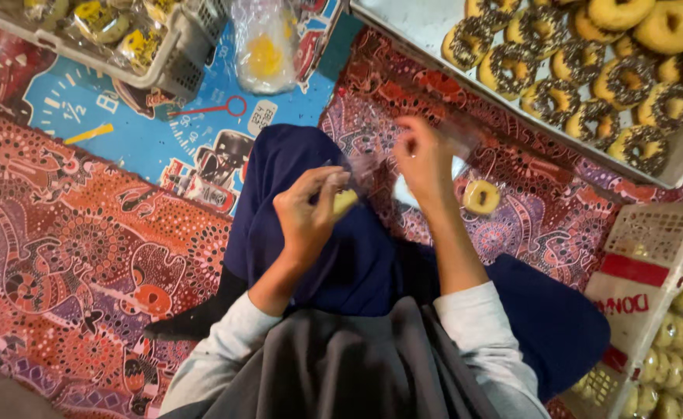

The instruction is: The person sits on a patterned mat and repeatedly picks donuts from a metal tray, places them into small clear plastic bags, and sets the filled bags into a white plastic crate. The donuts include both plain and sesame-topped varieties.

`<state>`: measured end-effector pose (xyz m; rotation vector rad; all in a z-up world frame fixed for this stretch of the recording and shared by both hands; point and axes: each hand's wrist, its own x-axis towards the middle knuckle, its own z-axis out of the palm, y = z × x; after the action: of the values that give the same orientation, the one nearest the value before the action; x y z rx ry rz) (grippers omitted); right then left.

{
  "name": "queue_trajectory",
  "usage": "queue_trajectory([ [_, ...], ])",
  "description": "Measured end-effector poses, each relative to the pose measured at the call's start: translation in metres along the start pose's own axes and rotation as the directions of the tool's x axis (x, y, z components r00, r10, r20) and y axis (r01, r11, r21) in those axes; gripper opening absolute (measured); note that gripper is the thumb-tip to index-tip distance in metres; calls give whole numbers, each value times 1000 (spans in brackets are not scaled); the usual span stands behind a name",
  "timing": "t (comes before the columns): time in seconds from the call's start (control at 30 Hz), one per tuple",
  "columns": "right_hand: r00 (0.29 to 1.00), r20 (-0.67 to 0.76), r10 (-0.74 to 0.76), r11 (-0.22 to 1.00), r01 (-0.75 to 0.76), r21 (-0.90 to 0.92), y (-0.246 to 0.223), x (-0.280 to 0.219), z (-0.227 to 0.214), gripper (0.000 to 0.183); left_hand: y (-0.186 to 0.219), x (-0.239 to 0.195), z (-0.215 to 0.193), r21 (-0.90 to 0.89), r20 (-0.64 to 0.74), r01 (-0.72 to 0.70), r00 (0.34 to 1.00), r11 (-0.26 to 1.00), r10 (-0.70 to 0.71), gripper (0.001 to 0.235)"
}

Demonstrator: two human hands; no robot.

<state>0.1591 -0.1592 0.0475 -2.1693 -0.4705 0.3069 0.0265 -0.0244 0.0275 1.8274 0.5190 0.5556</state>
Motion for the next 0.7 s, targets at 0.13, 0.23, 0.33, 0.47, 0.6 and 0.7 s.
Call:
queue_trajectory([
  [0.13, 958, 288, -15, 905, -109, 412, 35, -28, 17, 52, 14, -1, 7, -373, -148, -10, 988, 928, -49, 18],
  [0.23, 950, 309, -43, 678, -200, 708, 65, -64, 65, 57, 7, -14, 5, 78, -78, -279, 955, 957, 285, 26],
  [0.33, 914, 405, 8, 557, -340, 757, 77, -67, 92, 46, -12, -7, -2, 20, -279, -146, 949, 989, 146, 34],
  [0.47, 916, 397, 58, 561, -359, 746, 63, -52, 89, 38, -45, -4, -19, -428, 72, 374, 921, 822, -382, 35],
  [0.6, 997, -5, -71, 822, 61, 566, 45, -45, 70, 23, -55, -8, -14, -374, 113, 261, 965, 890, -236, 14],
  [0.7, 973, -227, -48, 762, 183, 622, 48, -51, 76, 16, -47, -12, -11, -240, -80, -109, 993, 965, 92, 11],
])
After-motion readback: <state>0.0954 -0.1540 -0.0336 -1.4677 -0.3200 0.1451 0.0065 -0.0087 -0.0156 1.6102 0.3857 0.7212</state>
